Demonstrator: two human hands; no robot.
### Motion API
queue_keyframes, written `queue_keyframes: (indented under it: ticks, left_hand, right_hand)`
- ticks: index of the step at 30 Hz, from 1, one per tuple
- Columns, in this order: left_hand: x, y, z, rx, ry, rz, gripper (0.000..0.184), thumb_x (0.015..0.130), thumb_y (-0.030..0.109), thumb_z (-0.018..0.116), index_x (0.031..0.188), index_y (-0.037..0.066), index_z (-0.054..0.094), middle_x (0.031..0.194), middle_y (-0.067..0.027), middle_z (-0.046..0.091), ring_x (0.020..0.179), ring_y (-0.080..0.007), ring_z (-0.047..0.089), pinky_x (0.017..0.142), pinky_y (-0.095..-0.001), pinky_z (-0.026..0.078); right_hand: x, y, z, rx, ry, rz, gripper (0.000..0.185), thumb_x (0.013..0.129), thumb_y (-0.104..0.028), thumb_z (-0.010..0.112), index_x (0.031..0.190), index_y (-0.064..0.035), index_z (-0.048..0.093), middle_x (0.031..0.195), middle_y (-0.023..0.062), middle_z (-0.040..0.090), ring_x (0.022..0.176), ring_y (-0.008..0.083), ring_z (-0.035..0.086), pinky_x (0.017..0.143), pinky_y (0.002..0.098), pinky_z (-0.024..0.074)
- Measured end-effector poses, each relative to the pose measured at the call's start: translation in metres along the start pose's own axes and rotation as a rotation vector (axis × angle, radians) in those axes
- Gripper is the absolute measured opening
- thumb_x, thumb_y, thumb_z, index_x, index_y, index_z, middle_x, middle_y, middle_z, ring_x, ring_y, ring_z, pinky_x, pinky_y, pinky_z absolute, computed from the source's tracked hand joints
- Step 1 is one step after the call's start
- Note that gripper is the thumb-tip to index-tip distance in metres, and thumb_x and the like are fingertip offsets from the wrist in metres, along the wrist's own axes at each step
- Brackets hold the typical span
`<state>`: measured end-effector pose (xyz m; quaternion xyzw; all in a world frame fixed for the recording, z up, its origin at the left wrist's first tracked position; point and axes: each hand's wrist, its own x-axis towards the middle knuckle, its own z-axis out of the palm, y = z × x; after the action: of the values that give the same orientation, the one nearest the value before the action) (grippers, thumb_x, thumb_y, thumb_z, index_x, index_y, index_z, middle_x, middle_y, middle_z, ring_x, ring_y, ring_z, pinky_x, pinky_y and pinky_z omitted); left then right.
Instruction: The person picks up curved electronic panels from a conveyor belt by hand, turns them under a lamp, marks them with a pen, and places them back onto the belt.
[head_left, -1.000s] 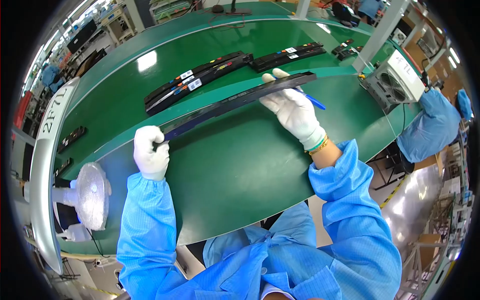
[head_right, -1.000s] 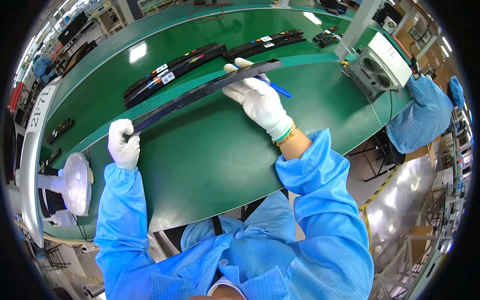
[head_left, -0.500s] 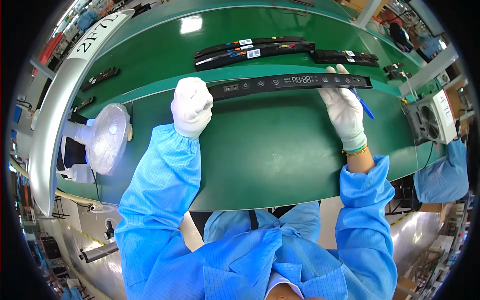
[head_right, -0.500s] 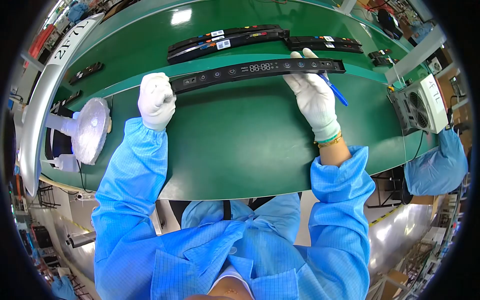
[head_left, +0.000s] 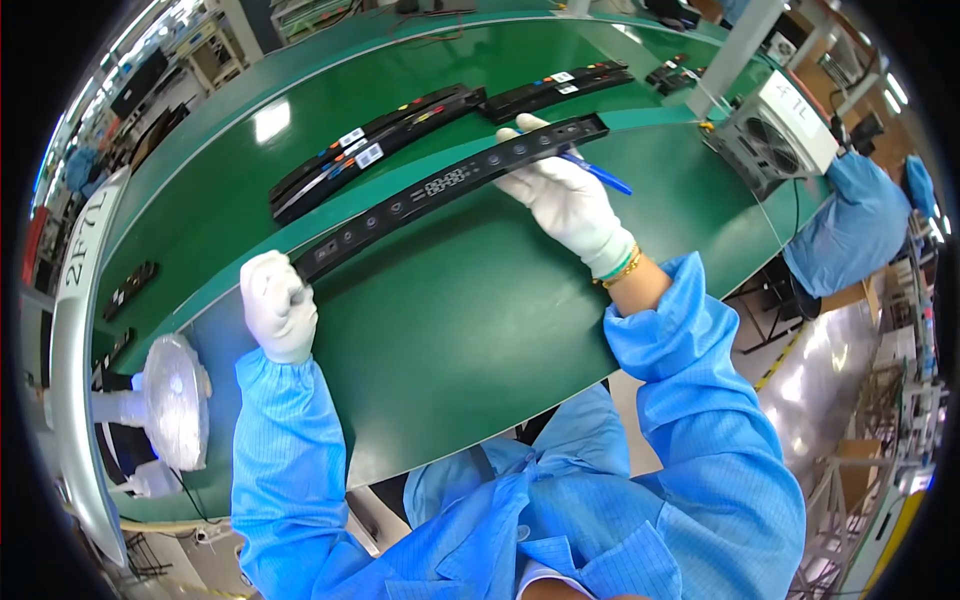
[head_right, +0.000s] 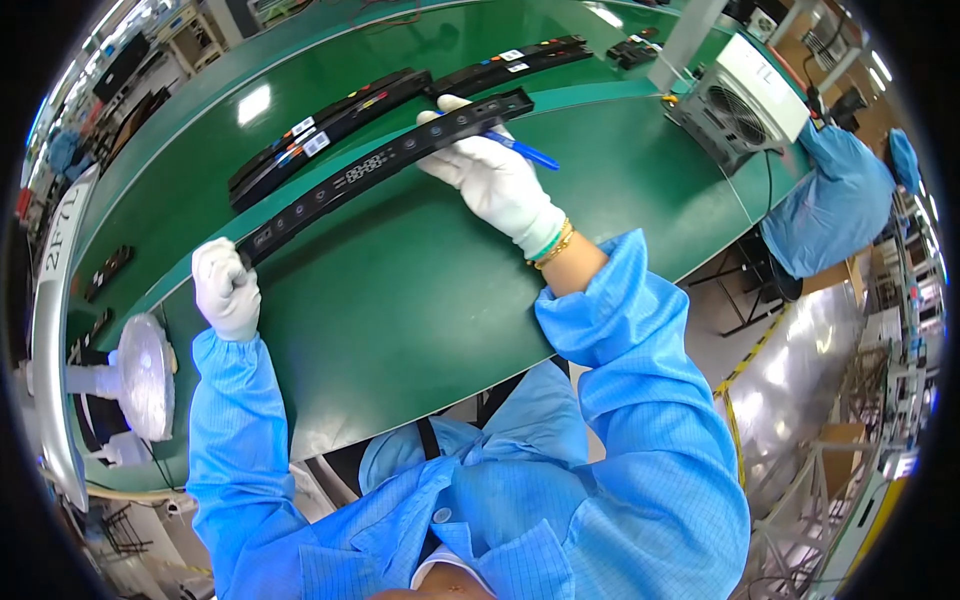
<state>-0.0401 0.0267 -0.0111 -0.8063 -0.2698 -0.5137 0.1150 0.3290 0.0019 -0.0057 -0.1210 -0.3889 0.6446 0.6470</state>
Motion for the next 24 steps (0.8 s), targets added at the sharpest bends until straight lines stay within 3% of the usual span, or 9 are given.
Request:
queue_keyframes:
  ticks: [4, 8, 10, 12, 14, 16, 19, 20, 24]
  left_hand:
    - [-0.005, -0.002, -0.001, -0.113, -0.056, -0.153, 0.038, 0.049, -0.015, 0.062, 0.07, 0.009, 0.042, 0.082, -0.0073, 0.053, 0.089, -0.0287, 0.058, 0.078, -0.0383, 0.047]
    - [-0.006, 0.009, 0.008, -0.204, -0.001, -0.5, 0.034, 0.064, -0.009, 0.073, 0.093, 0.004, 0.063, 0.101, -0.0116, 0.061, 0.1, -0.027, 0.063, 0.087, -0.0356, 0.052]
    - [-0.001, 0.01, 0.001, -0.121, -0.121, -0.221, 0.064, 0.069, 0.003, 0.081, 0.131, 0.003, 0.061, 0.116, -0.013, 0.064, 0.099, -0.0236, 0.065, 0.083, -0.032, 0.053]
    - [0.003, 0.011, -0.006, -0.157, -0.256, -0.132, 0.062, 0.069, 0.009, 0.085, 0.128, 0.003, 0.064, 0.109, -0.0143, 0.068, 0.093, -0.0253, 0.067, 0.082, -0.033, 0.053]
    - [0.004, 0.018, -0.016, -0.17, -0.372, -0.327, 0.058, 0.07, 0.014, 0.086, 0.123, 0.002, 0.067, 0.101, -0.0147, 0.07, 0.089, -0.0263, 0.068, 0.083, -0.0338, 0.053]
    - [0.004, 0.016, -0.022, -0.131, -0.2, -0.241, 0.054, 0.072, 0.01, 0.084, 0.123, 0.002, 0.067, 0.098, -0.0117, 0.071, 0.086, -0.0234, 0.068, 0.079, -0.0325, 0.053]
    - [0.0, 0.018, -0.049, -0.027, -0.112, -0.632, 0.047, 0.077, 0.008, 0.081, 0.122, 0.003, 0.068, 0.096, -0.0076, 0.071, 0.082, -0.0147, 0.066, 0.076, -0.027, 0.053]
    - [0.002, 0.016, -0.061, 0.108, 0.024, -0.46, 0.047, 0.077, 0.008, 0.082, 0.122, 0.004, 0.068, 0.096, -0.0056, 0.07, 0.082, -0.0131, 0.064, 0.075, -0.026, 0.052]
    - [-0.04, -0.009, -0.136, 0.264, 0.106, -0.657, 0.045, 0.08, 0.016, 0.083, 0.12, 0.002, 0.068, 0.103, -0.0088, 0.072, 0.089, -0.0161, 0.066, 0.083, -0.0283, 0.052]
  right_hand:
    - [0.0, 0.002, 0.004, 0.04, 0.042, -0.067, 0.052, 0.095, -0.01, 0.057, 0.145, -0.0111, 0.046, 0.137, 0.011, 0.059, 0.126, 0.0287, 0.056, 0.111, 0.0485, 0.0417]
    - [-0.001, 0.0, -0.004, 0.013, 0.038, -0.038, 0.044, 0.096, -0.015, 0.058, 0.14, -0.012, 0.051, 0.132, 0.0089, 0.062, 0.123, 0.0276, 0.058, 0.109, 0.0483, 0.0424]
    - [-0.003, 0.001, 0.0, -0.059, 0.042, 0.013, 0.043, 0.096, -0.016, 0.059, 0.138, -0.0122, 0.053, 0.129, 0.0089, 0.063, 0.12, 0.0274, 0.059, 0.107, 0.0489, 0.0435]
    - [-0.004, 0.003, 0.002, -0.134, 0.056, 0.022, 0.044, 0.098, -0.02, 0.059, 0.14, -0.0106, 0.051, 0.127, 0.0098, 0.064, 0.117, 0.027, 0.061, 0.106, 0.0486, 0.0443]
    - [-0.003, 0.002, 0.01, -0.158, 0.058, 0.008, 0.039, 0.098, -0.018, 0.061, 0.136, -0.0103, 0.054, 0.12, 0.0098, 0.067, 0.112, 0.0243, 0.064, 0.102, 0.0467, 0.0483]
    - [-0.004, 0.007, -0.003, -0.129, 0.016, -0.014, 0.049, 0.1, -0.023, 0.059, 0.145, -0.0097, 0.044, 0.129, 0.0101, 0.06, 0.11, 0.0221, 0.063, 0.102, 0.0443, 0.0485]
    - [-0.003, 0.0, 0.009, -0.218, 0.05, 0.026, 0.055, 0.102, -0.031, 0.057, 0.147, -0.0069, 0.04, 0.132, 0.0124, 0.056, 0.112, 0.022, 0.061, 0.104, 0.0439, 0.0473]
    - [-0.003, 0.0, 0.009, -0.241, 0.066, 0.024, 0.056, 0.102, -0.034, 0.056, 0.147, -0.0057, 0.04, 0.132, 0.0131, 0.056, 0.113, 0.0219, 0.06, 0.104, 0.0439, 0.0469]
    - [-0.003, 0.001, 0.005, -0.222, 0.054, 0.022, 0.058, 0.103, -0.037, 0.053, 0.148, -0.0052, 0.038, 0.134, 0.0132, 0.054, 0.114, 0.0217, 0.059, 0.106, 0.0426, 0.0458]
